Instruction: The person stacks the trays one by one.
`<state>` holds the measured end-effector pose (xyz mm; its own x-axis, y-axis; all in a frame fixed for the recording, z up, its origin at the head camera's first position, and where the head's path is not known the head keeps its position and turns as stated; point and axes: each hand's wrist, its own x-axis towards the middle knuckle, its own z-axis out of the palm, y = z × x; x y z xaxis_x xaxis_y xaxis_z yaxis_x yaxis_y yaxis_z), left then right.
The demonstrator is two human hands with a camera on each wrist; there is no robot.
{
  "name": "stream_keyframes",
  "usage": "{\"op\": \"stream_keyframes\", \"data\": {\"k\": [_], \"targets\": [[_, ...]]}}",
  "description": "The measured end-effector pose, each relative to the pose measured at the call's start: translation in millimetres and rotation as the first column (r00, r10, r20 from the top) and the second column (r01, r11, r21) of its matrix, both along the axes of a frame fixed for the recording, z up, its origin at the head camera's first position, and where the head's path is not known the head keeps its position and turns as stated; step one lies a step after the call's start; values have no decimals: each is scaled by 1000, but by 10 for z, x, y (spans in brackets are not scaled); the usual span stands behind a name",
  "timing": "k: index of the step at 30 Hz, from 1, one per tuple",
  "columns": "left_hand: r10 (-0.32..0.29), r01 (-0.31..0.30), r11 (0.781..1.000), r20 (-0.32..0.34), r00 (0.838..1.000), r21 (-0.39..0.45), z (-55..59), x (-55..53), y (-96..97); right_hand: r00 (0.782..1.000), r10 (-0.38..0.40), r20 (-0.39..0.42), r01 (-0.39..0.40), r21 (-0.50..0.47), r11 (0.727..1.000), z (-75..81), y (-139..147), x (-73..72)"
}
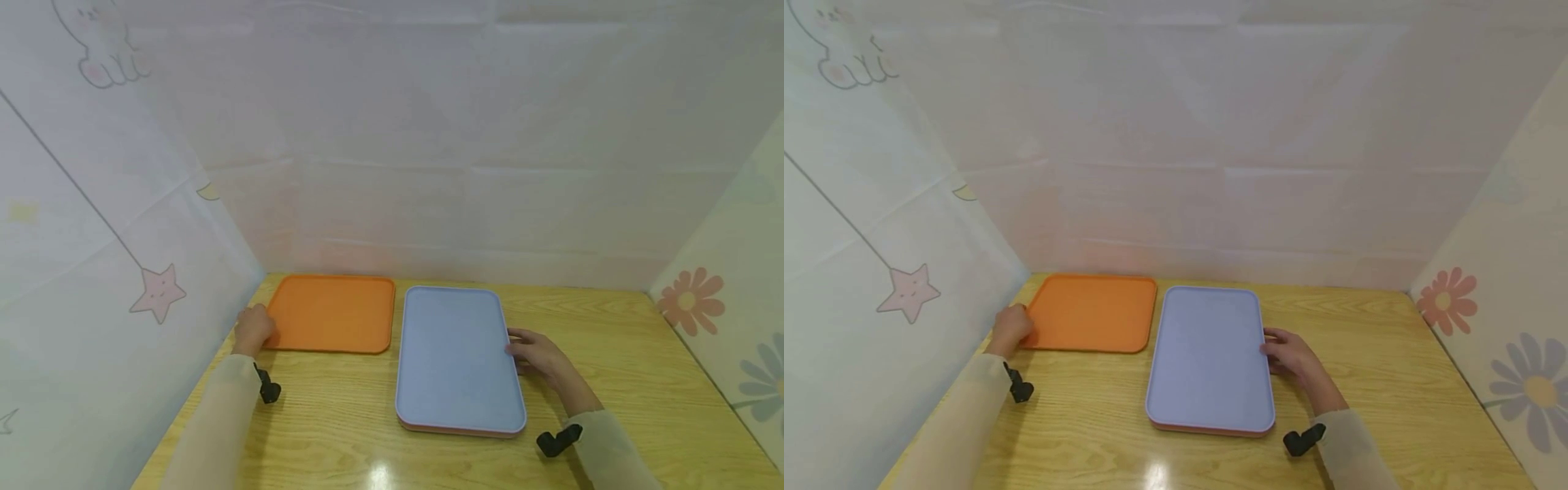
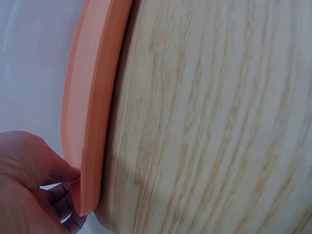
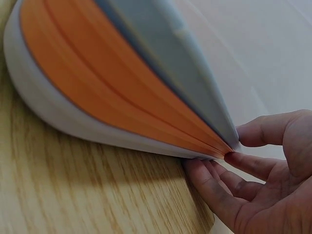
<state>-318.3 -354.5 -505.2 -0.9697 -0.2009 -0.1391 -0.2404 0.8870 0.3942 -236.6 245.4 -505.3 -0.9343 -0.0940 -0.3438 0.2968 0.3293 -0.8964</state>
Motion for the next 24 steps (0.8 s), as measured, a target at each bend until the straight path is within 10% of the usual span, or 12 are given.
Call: {"op": "stream_keyframes", "data": {"k": [9,16,24], "targets": [[-12,6,970,24,1000,242,7,-43,-269,1000,9,-3,-9,-4,1000,-19,1,-4],[-13,-61,781,114,993,621,299,153,-424,1000,11,2,-11,-12,1000,-17,5,-6],[-90,-46,628,131,987,777,419,346,-517,1000,7,10,-7,-4,1000,-40,20,-12]]}}
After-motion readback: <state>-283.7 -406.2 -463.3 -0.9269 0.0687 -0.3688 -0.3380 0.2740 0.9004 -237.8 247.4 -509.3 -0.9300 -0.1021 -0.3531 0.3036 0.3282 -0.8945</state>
